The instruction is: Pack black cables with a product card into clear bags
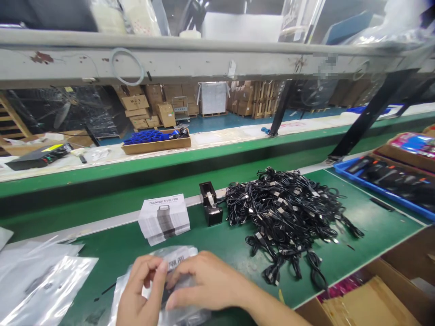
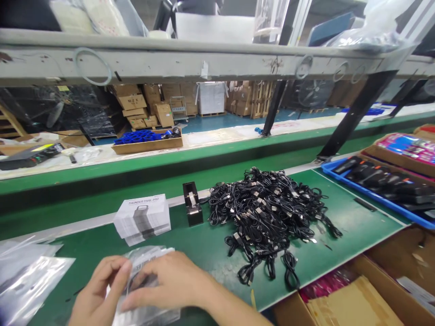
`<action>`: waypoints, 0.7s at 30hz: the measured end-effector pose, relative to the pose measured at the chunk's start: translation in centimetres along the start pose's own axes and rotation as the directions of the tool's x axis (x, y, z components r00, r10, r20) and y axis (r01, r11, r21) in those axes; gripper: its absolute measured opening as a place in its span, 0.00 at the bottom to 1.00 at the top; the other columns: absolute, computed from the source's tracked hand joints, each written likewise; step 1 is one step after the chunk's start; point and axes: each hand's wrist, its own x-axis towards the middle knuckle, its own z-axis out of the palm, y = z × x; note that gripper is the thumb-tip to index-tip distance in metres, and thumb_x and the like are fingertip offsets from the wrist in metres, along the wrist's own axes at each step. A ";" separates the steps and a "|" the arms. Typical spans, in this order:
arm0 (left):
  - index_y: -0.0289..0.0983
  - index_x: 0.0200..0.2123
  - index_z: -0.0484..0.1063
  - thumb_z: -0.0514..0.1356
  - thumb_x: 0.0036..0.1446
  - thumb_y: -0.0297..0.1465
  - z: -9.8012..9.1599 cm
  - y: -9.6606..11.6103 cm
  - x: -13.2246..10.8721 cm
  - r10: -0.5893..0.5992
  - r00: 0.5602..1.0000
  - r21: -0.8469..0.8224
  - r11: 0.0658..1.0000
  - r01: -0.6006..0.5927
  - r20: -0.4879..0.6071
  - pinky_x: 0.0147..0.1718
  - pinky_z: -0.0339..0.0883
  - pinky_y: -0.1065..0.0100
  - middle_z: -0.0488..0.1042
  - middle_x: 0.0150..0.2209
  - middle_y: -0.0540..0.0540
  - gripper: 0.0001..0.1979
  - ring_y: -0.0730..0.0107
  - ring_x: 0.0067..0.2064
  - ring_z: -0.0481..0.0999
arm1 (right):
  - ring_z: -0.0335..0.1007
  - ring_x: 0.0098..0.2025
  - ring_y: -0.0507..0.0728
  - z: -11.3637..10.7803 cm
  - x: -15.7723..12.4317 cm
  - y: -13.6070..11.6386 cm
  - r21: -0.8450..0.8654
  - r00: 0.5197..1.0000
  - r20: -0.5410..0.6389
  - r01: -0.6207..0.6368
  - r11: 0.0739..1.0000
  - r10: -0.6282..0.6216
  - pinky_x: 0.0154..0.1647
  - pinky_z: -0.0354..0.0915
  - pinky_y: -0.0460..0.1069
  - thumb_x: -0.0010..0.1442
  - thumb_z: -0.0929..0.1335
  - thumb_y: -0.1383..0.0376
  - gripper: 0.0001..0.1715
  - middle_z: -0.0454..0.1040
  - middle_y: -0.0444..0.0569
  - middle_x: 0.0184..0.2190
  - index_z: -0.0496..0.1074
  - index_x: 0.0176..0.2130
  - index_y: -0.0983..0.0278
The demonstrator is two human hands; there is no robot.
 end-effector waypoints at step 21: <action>0.41 0.42 0.70 0.68 0.30 0.47 1.8 -0.4 0.3 0.150 0.773 -0.726 0.488 0.485 0.617 0.40 0.64 0.61 0.74 0.37 0.43 0.33 0.60 0.38 0.73 | 0.67 0.28 0.46 -9.5 1.9 -8.7 -0.089 0.750 0.599 0.409 0.908 -0.279 0.29 0.59 0.36 0.47 0.70 0.72 0.03 0.72 0.41 0.28 0.71 0.25 0.66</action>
